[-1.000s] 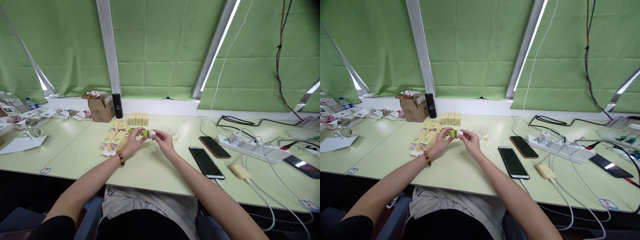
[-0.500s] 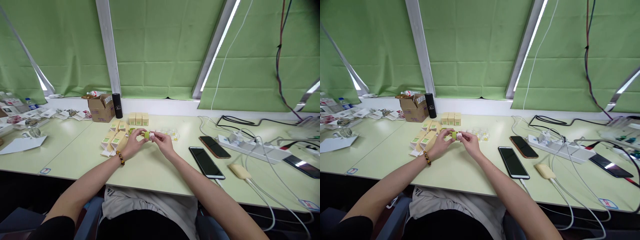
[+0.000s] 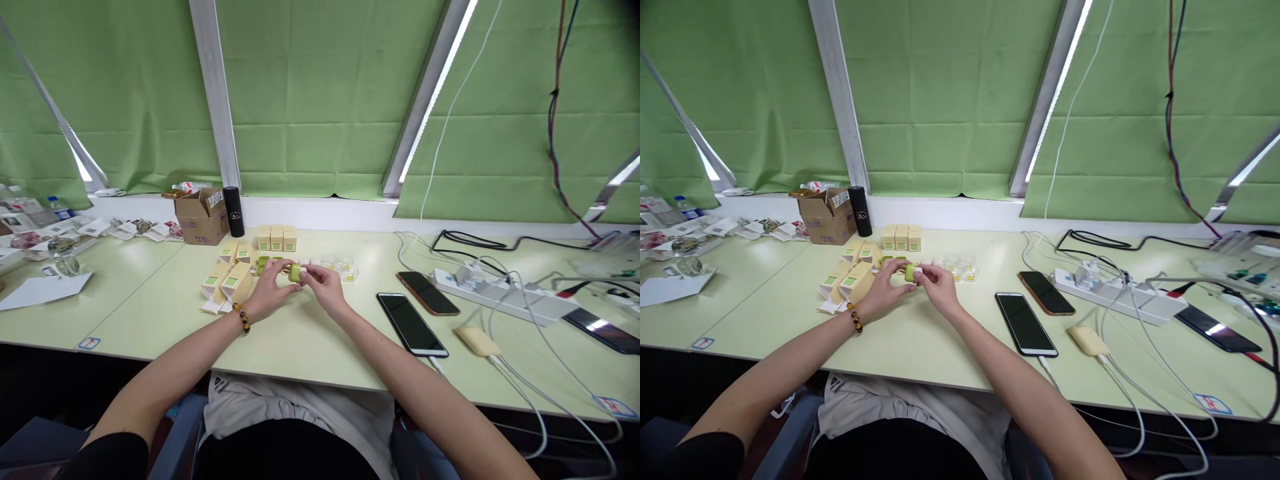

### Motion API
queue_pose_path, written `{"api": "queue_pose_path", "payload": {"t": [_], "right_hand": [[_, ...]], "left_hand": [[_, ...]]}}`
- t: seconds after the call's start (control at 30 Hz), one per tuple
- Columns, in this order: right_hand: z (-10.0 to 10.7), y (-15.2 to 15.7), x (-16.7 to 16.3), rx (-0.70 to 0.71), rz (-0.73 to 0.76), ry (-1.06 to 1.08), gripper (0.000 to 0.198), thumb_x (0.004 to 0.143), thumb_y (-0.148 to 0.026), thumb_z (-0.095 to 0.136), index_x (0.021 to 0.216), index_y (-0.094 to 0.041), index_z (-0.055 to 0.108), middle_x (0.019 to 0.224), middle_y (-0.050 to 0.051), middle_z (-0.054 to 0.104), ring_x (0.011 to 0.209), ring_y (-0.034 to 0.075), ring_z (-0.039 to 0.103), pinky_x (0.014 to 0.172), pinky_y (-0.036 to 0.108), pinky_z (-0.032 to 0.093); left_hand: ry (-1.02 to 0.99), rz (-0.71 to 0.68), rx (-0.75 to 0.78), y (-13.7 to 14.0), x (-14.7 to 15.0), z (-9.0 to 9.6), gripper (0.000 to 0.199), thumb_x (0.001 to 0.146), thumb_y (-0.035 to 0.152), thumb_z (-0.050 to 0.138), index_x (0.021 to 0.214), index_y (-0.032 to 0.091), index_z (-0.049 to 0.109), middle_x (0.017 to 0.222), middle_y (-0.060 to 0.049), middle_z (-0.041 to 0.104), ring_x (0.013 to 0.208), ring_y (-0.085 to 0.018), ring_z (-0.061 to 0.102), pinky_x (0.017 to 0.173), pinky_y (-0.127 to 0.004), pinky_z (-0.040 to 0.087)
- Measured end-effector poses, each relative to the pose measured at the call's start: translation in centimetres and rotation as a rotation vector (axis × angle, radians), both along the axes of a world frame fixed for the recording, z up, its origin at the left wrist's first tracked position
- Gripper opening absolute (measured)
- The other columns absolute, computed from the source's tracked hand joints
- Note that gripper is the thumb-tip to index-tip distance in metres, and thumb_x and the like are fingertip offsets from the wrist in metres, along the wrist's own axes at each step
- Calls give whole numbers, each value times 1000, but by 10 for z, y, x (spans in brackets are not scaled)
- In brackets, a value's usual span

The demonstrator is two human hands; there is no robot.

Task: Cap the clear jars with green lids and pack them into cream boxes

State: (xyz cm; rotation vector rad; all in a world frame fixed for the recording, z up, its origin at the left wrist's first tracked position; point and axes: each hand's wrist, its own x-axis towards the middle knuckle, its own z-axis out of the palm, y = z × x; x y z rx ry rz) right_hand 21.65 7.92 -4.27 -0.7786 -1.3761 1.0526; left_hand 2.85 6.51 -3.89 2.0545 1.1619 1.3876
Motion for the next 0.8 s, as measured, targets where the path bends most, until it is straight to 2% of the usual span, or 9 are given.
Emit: {"api": "queue_pose_path", "payload": {"t": [0.13,0.3,0.4,0.47,0.53,0.67,0.8], "right_hand": [[-2,0,-3,-21,-1,31,55,72,-65,88,101,-19,80,90,8,82,75,24,76,76,41,65],[0,0,-5,-18,6,99,53,69,-57,92,102,-23,69,89,2,75,72,20,75,71,37,65],[0,-2,-5,-9,-9,87,51,71,-54,91,100,-25,60,93,0,72,70,19,74,70,37,65],[-1,-4,-4,6,-3,38,49,76,-53,88,101,-27,56,87,-1,70,68,19,73,70,37,65],[-1,-7,-4,66,0,-18,44,82,-55,83,102,-27,56,90,0,69,67,19,72,69,38,66],[1,-13,-2,316,-44,-143,37,90,-50,78,113,-25,65,127,10,62,74,16,73,73,39,67],[0,-14,4,534,-171,-386,34,95,-40,74,126,-26,68,130,11,62,68,13,68,68,37,64]], "left_hand": [[17,33,54,-3,3,2,49,84,32,88,128,25,67,127,-10,61,126,-29,57,113,-47,48],[42,59,191,-2,4,3,41,88,35,85,125,24,70,128,-11,69,133,-32,51,116,-51,45],[13,16,161,-2,6,0,43,93,33,79,133,24,69,135,-12,67,132,-30,57,115,-49,47],[-40,-30,71,-2,8,-3,47,94,33,78,139,24,67,139,-12,65,130,-28,60,113,-47,50],[-153,-93,-54,0,10,-6,53,93,37,79,142,24,62,142,-13,64,126,-27,64,110,-44,52],[-404,-258,-221,7,10,-7,67,87,55,84,137,19,58,131,-15,69,117,-25,69,101,-40,58],[-474,-370,-300,14,7,-5,64,85,64,82,125,17,65,122,-15,73,112,-25,72,99,-39,60]]}}
